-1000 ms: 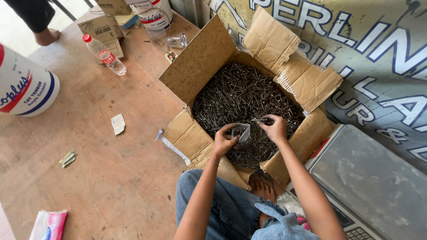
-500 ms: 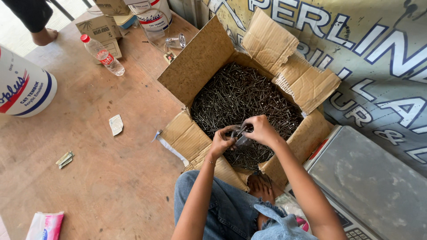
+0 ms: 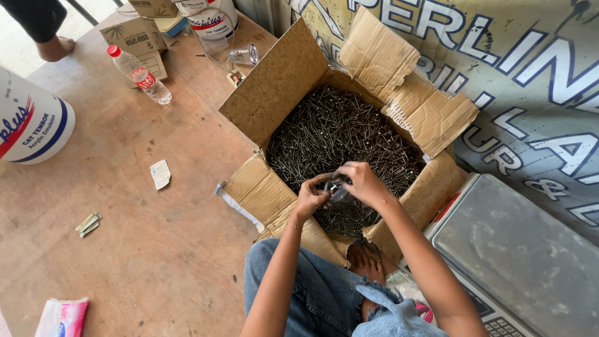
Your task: The person sits on the floor and uses a digital scale to weigh small plastic bags filled with nails. They repeatedly scoop nails from a large cardboard box into a bag, place the bag on the scale to check the weight, and then move the filled bag into a second cardboard box.
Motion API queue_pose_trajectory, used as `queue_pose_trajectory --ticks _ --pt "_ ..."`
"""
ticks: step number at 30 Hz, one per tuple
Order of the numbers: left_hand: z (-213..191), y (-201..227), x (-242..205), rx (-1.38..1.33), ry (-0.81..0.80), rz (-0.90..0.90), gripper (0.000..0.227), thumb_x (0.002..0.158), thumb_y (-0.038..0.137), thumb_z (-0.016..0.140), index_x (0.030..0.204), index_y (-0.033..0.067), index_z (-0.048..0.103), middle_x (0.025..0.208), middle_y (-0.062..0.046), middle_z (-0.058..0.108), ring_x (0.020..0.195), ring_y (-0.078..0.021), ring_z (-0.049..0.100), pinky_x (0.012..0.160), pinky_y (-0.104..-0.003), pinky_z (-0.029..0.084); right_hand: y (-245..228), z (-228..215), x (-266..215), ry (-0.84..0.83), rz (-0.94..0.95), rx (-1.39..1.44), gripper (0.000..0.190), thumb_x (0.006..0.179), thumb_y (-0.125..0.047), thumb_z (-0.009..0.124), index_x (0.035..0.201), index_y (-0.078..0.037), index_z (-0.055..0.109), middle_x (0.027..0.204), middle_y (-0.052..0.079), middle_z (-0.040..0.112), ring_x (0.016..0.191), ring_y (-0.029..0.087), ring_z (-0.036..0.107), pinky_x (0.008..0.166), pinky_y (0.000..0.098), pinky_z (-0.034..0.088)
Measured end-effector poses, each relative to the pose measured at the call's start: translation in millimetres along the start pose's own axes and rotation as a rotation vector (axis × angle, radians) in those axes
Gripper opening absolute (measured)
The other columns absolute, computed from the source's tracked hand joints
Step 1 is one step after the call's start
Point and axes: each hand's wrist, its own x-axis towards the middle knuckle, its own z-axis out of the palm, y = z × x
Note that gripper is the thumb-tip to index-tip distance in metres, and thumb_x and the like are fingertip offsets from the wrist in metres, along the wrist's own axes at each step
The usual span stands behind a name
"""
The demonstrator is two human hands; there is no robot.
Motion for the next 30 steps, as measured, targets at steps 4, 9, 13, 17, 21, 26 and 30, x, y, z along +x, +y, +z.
queue_pose_trajectory --ticks 4,9,13,17,21,26,30 --pt "-8 -14 4 -0.001 0.007 -0.009 0.043 0.074 -0.01 0.061 0.116 -0.0093 0.055 0.123 -0.015 0.053 0.045 -0.0186 0.063 0.034 -0.021 0.052 4 3 3 0.081 -0.081 0.04 0.022 0.076 0.0 0.069 0.098 0.001 0.066 0.094 0.02 0.066 0.093 0.031 0.065 0.085 0.0368 0.053" --pt "-21 -40 11 -0.005 0.02 -0.019 0.043 0.075 -0.011 0.061 0.117 -0.0106 0.054 0.122 -0.017 0.053 0.044 -0.0203 0.063 0.033 -0.023 0.053 6 3 3 0.161 -0.064 0.06 0.019 0.078 -0.002 0.065 0.096 -0.001 0.065 0.095 0.017 0.064 0.093 0.029 0.065 0.085 0.0358 0.052" --pt "-18 -32 9 -0.009 0.027 -0.017 0.043 0.074 -0.011 0.062 0.116 -0.0107 0.054 0.121 -0.017 0.054 0.045 -0.02 0.063 0.034 -0.022 0.052 -5 -3 -10 -0.001 0.037 -0.041 0.02 0.082 -0.003 0.059 0.101 -0.001 0.065 0.098 0.02 0.064 0.096 0.028 0.064 0.089 0.0348 0.051" --pt "-7 -8 3 0.004 0.006 -0.015 0.041 0.074 -0.01 0.062 0.115 -0.0099 0.056 0.121 -0.016 0.055 0.046 -0.0187 0.063 0.034 -0.022 0.051 -33 -22 -23 -0.254 0.151 -0.129 0.023 0.079 -0.006 0.064 0.102 -0.001 0.066 0.11 0.021 0.062 0.103 0.03 0.062 0.091 0.0359 0.05" --pt "6 14 -3 0.009 -0.026 -0.02 0.041 0.073 -0.01 0.062 0.113 -0.0076 0.059 0.117 -0.015 0.058 0.044 -0.0194 0.062 0.032 -0.023 0.051 -29 -23 -24 -0.315 0.114 -0.171 0.022 0.075 -0.006 0.067 0.097 -0.004 0.07 0.111 0.017 0.063 0.102 0.031 0.063 0.087 0.0368 0.052" --pt "6 22 -5 0.015 -0.052 -0.01 0.039 0.074 -0.011 0.059 0.112 -0.004 0.061 0.116 -0.016 0.058 0.043 -0.0193 0.062 0.032 -0.022 0.051 -21 -16 -19 -0.275 0.181 -0.1 0.029 0.081 -0.009 0.062 0.109 -0.004 0.064 0.111 0.021 0.061 0.096 0.029 0.065 0.087 0.0353 0.052" --pt "-2 7 2 0.007 -0.092 0.013 0.036 0.073 -0.013 0.056 0.106 -0.0011 0.065 0.111 -0.018 0.06 0.044 -0.0191 0.062 0.032 -0.022 0.051 -15 -6 -12 0.023 0.049 -0.023 0.034 0.081 -0.014 0.064 0.114 -0.007 0.058 0.1 0.018 0.062 0.089 0.032 0.065 0.078 0.04 0.056"
